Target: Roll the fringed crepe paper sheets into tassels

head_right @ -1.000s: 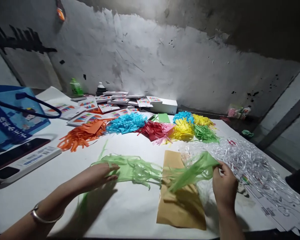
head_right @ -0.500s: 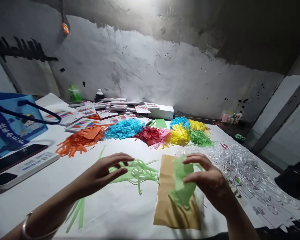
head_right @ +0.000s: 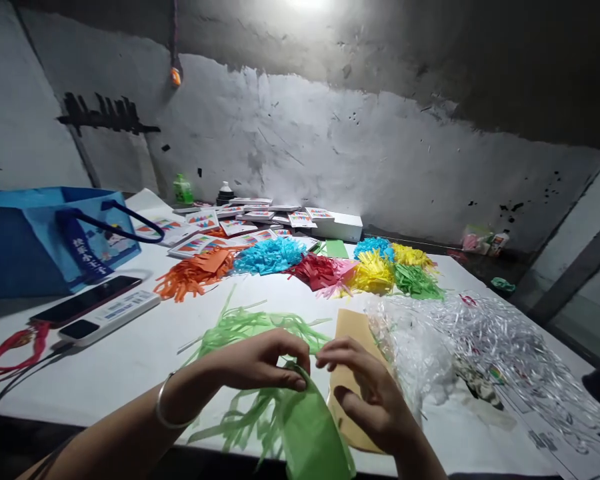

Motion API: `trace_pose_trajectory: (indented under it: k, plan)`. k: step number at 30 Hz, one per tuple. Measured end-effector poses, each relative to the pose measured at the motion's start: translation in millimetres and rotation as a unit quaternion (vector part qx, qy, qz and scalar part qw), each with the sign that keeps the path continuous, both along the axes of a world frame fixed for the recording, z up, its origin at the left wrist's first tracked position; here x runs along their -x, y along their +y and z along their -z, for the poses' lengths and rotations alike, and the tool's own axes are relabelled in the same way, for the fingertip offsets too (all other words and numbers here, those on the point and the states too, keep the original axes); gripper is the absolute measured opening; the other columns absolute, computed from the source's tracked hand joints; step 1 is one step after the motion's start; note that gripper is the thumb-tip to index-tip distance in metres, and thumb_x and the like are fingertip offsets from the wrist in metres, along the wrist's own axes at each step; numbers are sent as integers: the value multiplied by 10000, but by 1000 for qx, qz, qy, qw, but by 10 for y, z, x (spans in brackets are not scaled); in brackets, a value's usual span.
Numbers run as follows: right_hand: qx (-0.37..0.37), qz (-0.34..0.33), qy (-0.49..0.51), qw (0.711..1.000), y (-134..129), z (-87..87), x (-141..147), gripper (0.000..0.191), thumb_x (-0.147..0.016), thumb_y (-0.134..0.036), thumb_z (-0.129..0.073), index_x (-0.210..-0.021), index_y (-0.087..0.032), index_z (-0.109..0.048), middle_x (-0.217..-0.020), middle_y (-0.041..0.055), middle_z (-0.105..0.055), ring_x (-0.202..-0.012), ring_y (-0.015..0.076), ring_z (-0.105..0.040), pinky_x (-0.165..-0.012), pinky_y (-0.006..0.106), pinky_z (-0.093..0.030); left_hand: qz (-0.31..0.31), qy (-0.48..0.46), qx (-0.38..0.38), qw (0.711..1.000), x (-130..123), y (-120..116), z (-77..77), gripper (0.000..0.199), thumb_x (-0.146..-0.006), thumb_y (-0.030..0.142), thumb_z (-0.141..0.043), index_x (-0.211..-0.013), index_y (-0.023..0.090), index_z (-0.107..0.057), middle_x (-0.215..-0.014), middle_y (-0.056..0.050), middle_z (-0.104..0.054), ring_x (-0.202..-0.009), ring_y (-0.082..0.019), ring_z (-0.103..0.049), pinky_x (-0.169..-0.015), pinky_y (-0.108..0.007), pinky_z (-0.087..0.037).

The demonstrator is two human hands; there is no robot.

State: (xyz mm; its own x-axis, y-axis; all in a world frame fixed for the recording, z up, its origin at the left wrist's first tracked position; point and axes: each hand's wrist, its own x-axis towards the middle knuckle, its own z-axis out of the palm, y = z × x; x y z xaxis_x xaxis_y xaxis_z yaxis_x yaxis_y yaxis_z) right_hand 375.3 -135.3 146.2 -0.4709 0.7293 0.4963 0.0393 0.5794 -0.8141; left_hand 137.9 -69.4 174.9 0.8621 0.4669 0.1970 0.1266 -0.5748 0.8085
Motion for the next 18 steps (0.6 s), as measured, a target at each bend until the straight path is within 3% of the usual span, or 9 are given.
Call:
trace_pose_trajectory:
  k: [3, 6, 8, 10, 12, 13, 16, 18]
  plan:
    - [110, -48, 79, 990, 63, 177, 83, 534, -915, -531, -633, -1384, -291, -541, -1291, 119, -620, -1126, 285, -609, -971, 452, -478, -41, 25, -76, 996, 136, -108, 15, 262, -961, 410, -587, -967, 168, -687, -912, -55, -690, -816, -189, -617, -759, -268, -472]
    - [174, -59, 46, 982, 107, 288, 174, 616, -822, -572, -736, -1335, -263, -592, -1201, 102, -655, -959, 239, -634, -860, 376, -500, -85, 69, -121, 987, 257, -205, 13, 173, -964, 317, -554, -1017, 191, -661, -930, -43, -684, -819, -185, -609, -754, -266, -462]
    - [192, -55, 12, 980, 111, 322, 233, 572, -781, -538, -783, -1254, -242, -656, -1026, 58, -687, -900, 221, -616, -812, 334, -474, -107, 87, -132, 982, 327, -253, 11, 155, -960, 293, -540, -1009, 201, -655, -926, -37, -686, -827, -189, -604, -768, -274, -461]
    - [193, -51, -33, 979, 91, 335, 298, 358, -779, -472, -781, -1030, -220, -744, -837, 10, -672, -835, 204, -597, -773, 304, -436, -129, 89, -129, 979, 388, -290, 8, 145, -953, 265, -531, -1007, 203, -650, -942, -37, -693, -847, -193, -605, -789, -282, -461]
    - [185, -18, -75, 980, 50, 335, 366, 158, -780, -353, -746, -746, -202, -714, -706, -27, -614, -740, 172, -560, -708, 276, -396, -138, 80, -113, 981, 429, -319, 13, 143, -950, 249, -535, -1031, 209, -646, -975, -34, -699, -874, -192, -613, -810, -281, -463]
    - [179, 13, -94, 979, 25, 333, 397, 152, -768, -286, -722, -663, -198, -657, -667, -40, -579, -698, 156, -535, -672, 264, -373, -139, 73, -103, 982, 440, -330, 22, 148, -945, 260, -563, -1061, 215, -643, -1012, -33, -700, -903, -194, -619, -828, -280, -465]
    - [127, 125, -144, 973, -44, 327, 456, 177, -715, -159, -658, -621, -203, -515, -647, -54, -517, -660, 141, -493, -609, 251, -321, -146, 57, -93, 983, 424, -348, 90, 262, -884, 280, -706, -1131, 230, -638, -1073, -31, -698, -952, -200, -627, -833, -270, -468]
    - [73, 167, -162, 970, -73, 327, 455, 173, -696, -123, -641, -663, -208, -494, -722, -40, -544, -717, 155, -518, -640, 256, -343, -160, 44, -119, 979, 388, -351, 163, 176, -858, 202, -734, -1023, 221, -674, -980, -18, -705, -886, -187, -634, -781, -253, -459]
